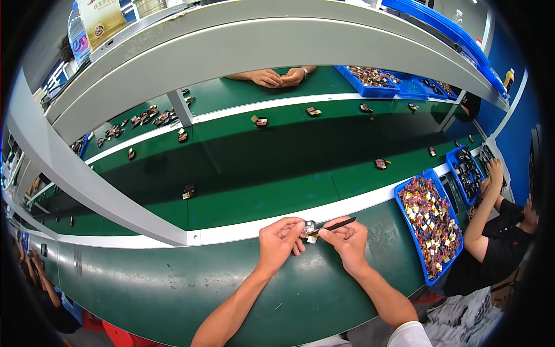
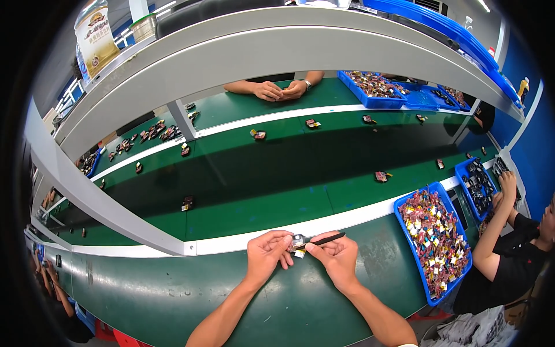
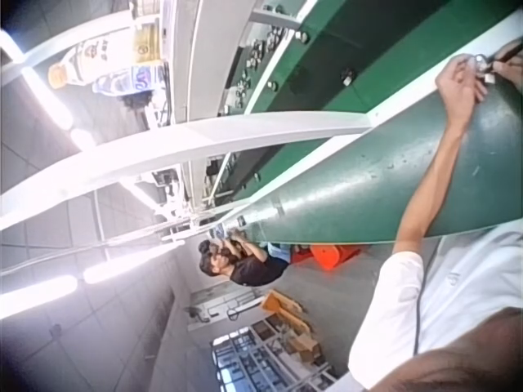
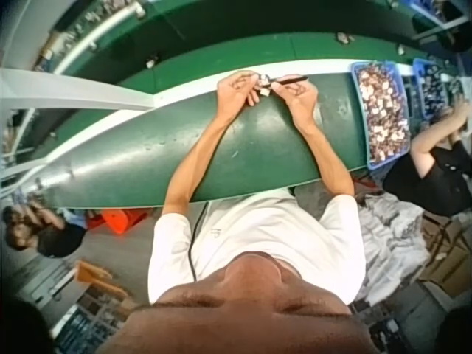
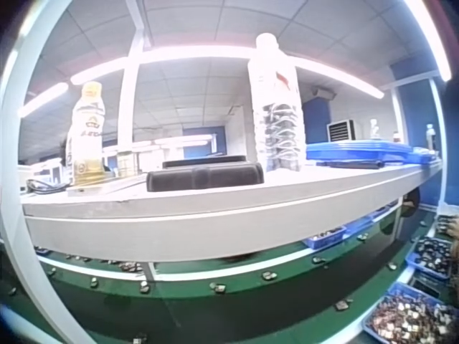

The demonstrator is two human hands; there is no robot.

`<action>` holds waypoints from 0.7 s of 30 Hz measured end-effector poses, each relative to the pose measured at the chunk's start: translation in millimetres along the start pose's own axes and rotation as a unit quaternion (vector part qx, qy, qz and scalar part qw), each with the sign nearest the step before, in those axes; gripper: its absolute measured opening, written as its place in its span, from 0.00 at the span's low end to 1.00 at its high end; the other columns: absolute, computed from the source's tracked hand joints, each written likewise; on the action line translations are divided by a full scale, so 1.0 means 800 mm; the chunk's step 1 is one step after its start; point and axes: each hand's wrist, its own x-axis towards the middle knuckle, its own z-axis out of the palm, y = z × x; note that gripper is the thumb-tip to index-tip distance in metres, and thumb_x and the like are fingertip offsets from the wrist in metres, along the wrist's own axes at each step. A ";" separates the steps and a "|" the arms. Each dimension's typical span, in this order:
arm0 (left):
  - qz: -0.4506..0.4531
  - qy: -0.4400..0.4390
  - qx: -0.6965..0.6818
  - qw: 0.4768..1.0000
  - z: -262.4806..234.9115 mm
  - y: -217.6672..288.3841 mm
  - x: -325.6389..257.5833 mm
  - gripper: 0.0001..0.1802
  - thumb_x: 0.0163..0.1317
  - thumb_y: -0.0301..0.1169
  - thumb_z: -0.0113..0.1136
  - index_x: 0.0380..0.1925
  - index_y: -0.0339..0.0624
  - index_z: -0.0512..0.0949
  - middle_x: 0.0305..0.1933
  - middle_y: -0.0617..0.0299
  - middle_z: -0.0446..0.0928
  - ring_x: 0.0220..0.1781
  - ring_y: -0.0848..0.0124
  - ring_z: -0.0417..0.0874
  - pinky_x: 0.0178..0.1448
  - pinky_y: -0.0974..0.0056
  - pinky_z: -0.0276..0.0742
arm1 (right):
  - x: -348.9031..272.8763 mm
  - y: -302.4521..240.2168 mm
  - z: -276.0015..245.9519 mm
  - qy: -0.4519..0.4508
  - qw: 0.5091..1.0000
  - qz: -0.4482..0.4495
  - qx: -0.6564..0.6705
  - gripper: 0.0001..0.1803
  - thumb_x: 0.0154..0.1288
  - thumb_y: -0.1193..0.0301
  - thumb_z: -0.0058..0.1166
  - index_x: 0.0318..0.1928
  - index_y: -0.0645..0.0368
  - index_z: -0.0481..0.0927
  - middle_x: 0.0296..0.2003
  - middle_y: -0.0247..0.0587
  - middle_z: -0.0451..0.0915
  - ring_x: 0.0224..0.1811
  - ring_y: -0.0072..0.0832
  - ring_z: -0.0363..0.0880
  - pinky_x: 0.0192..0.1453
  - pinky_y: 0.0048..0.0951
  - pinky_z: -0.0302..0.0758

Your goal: Assembling small electronic or mechanical components on a factory production line.

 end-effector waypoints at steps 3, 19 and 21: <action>-0.005 0.006 0.003 1.000 0.001 0.000 -0.001 0.13 0.72 0.27 0.61 0.48 0.25 0.81 0.32 0.54 0.82 0.22 0.70 0.84 0.21 0.72 0.77 | 0.000 0.002 -0.001 -0.004 1.000 0.000 -0.005 0.08 0.63 0.87 0.65 0.42 0.70 0.81 0.37 0.43 0.86 0.39 0.20 0.85 0.40 0.17 0.80; -0.011 -0.006 -0.005 1.000 0.001 0.002 0.002 0.13 0.73 0.27 0.60 0.47 0.24 0.80 0.33 0.53 0.82 0.22 0.68 0.85 0.22 0.70 0.80 | -0.003 0.003 0.004 0.025 0.997 -0.060 -0.042 0.08 0.61 0.87 0.66 0.40 0.67 0.82 0.29 0.32 0.83 0.26 0.06 0.72 0.25 0.13 0.61; -0.013 -0.010 -0.012 1.000 -0.003 0.001 0.001 0.13 0.73 0.27 0.60 0.47 0.24 0.80 0.33 0.53 0.82 0.22 0.67 0.85 0.22 0.69 0.80 | -0.003 0.003 0.006 0.022 0.994 -0.078 -0.075 0.07 0.61 0.85 0.68 0.38 0.66 0.83 0.25 0.26 0.80 0.21 0.04 0.64 0.23 0.13 0.55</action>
